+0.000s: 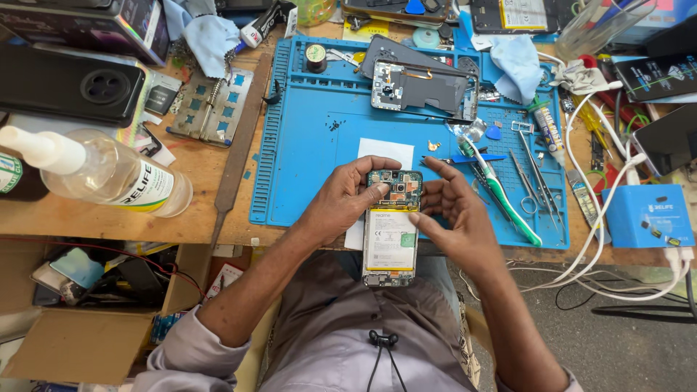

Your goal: The person uses a hot air gun on a small circuit board, then cleans it with a toothbrush and wipes it with a cloth. They then place the circuit board into a phone chassis and connect a ribbon cable.

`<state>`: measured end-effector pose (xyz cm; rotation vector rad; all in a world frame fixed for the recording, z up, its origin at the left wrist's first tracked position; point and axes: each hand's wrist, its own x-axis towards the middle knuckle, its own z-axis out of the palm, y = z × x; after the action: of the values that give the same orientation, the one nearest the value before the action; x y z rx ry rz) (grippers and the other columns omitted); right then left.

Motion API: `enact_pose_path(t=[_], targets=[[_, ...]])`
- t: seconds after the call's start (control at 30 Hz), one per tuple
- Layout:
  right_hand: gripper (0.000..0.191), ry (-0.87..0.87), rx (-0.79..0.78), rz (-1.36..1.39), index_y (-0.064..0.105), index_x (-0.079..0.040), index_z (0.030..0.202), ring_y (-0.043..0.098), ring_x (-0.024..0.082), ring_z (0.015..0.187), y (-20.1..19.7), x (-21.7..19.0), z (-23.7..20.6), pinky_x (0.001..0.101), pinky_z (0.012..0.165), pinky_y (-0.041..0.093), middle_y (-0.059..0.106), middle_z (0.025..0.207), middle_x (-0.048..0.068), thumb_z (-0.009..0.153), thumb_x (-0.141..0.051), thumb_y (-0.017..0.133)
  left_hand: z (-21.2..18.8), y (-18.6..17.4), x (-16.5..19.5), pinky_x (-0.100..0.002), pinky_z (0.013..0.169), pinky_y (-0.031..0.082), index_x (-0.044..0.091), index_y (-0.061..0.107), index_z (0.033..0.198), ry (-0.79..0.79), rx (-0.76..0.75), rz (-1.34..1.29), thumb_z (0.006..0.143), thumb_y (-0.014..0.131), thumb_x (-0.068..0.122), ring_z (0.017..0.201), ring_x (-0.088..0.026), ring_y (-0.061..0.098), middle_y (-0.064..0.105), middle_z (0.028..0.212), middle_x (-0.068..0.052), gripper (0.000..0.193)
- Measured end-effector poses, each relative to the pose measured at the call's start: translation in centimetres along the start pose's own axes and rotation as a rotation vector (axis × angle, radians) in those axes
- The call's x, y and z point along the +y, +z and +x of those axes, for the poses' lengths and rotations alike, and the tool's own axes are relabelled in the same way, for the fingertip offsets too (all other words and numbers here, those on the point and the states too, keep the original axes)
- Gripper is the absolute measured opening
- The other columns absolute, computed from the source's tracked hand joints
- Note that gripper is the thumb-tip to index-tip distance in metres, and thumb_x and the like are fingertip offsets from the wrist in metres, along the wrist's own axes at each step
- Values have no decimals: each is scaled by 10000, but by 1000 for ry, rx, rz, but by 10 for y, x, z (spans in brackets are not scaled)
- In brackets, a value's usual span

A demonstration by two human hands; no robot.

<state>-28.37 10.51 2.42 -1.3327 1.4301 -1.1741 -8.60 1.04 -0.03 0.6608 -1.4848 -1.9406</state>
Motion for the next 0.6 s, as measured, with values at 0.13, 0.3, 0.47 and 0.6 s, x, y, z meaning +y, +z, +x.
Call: enact_pose_path(t=[0.13,0.3,0.47,0.6], targets=[[718,13,82,-33,417,-2,1520,701,142,938,16,1,0,282,817,595,692,1040,96,872,-6,726,-1,-1,0,-243,774,614,-26,574,1366,14,4,45,1020,567,64,899,-76,697,726,1100,-97,357],[645,30,127,-59,441,7,1475,720,125,919,24,0,6,269,767,614,706,1020,97,893,-20,716,0,-2,-1,-244,815,611,-29,554,1385,36,-16,-26,1025,558,55,947,-76,689,716,1127,-103,370],[621,22,141,-136,444,-1,1468,704,110,888,27,-4,6,258,735,605,690,986,84,908,-20,712,1,-5,-4,-241,793,609,-29,556,1388,25,-17,-16,1027,553,54,920,-81,686,715,1097,-113,371],[643,11,112,-125,430,-14,1483,659,90,849,28,-3,7,240,703,567,658,959,66,906,-18,712,1,-6,-5,-238,812,612,-28,554,1385,33,-16,-40,1024,547,47,934,-84,696,717,1113,-112,369]])
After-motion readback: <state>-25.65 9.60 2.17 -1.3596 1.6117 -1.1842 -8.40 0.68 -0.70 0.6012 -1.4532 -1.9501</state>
